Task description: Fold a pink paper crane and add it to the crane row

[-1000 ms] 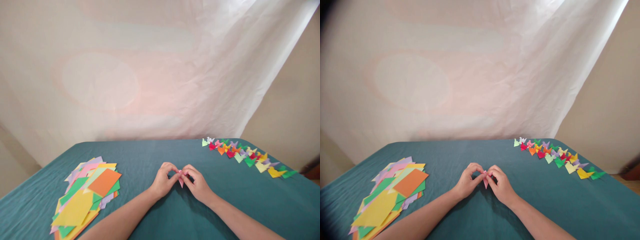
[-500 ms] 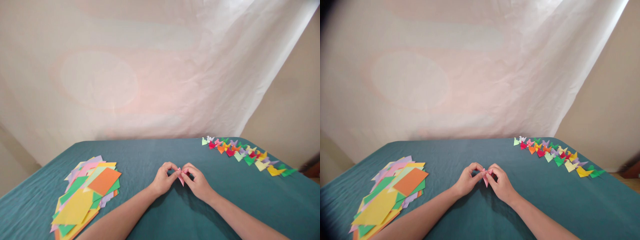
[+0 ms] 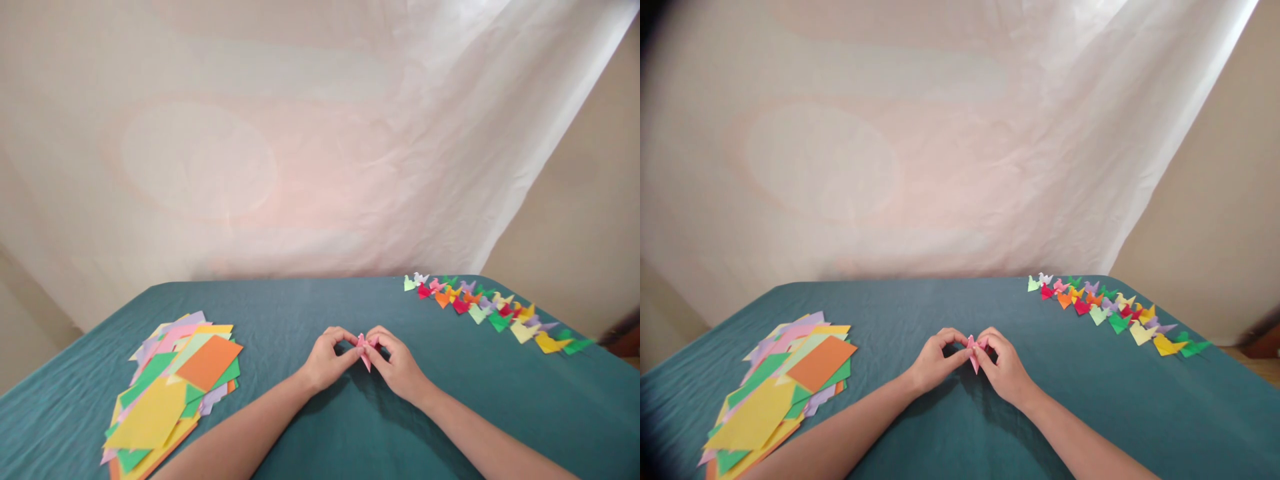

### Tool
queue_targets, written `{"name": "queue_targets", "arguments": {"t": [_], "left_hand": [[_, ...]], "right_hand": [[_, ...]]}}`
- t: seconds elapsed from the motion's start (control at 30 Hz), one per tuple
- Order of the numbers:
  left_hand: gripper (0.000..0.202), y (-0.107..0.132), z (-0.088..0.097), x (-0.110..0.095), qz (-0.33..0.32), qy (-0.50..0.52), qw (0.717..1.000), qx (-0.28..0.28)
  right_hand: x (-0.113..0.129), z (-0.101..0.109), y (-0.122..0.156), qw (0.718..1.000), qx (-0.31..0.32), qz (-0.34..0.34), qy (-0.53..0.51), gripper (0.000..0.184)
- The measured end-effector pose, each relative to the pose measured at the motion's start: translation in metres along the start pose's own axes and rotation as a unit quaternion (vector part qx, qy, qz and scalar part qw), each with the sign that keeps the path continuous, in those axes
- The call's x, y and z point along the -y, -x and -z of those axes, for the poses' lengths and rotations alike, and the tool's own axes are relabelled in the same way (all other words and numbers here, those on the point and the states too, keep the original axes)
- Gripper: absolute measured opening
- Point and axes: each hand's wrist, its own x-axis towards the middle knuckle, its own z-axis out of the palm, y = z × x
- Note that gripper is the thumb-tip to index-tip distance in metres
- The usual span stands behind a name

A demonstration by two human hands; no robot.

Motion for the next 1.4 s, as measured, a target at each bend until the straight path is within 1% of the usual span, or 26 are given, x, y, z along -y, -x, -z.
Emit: {"name": "queue_targets", "arguments": {"t": [0.2, 0.5, 0.67, 0.9, 1.07, 1.27, 1.4], "left_hand": [[0.015, 0.0008, -0.0034, 0.0024, 0.002, -0.001, 1.0, -0.013], [0.017, -0.0008, -0.0021, -0.0015, 0.009, 0.013, 1.0, -0.007], [0.018, -0.0011, -0.0023, -0.0002, 0.005, 0.015, 1.0, -0.005], [0.018, -0.0012, -0.0019, 0.0002, -0.004, -0.004, 1.0, -0.011], [0.017, -0.0018, 0.0003, -0.0012, -0.001, -0.028, 1.0, -0.006], [0.016, -0.0014, -0.0011, 0.0031, -0.006, -0.013, 1.0, 0.001], [0.013, -0.0018, -0.0026, 0.006, -0.01, -0.007, 1.0, -0.004]], "right_hand": [[0.0003, -0.0002, 0.0002, 1.0, 0.005, 0.008, -0.003, 0.019], [-0.0007, -0.0012, 0.0005, 1.0, 0.009, 0.009, -0.002, 0.02], [-0.0004, -0.0013, 0.001, 1.0, 0.005, 0.006, 0.002, 0.019], [-0.0006, -0.0019, 0.0007, 1.0, -0.004, -0.004, 0.007, 0.019], [-0.0002, -0.0016, -0.0001, 1.0, 0.005, -0.005, 0.008, 0.018], [-0.0025, -0.0012, -0.0007, 1.0, -0.001, -0.004, 0.017, 0.019], [-0.0039, -0.0006, -0.0002, 1.0, 0.006, -0.007, 0.025, 0.02]]}}
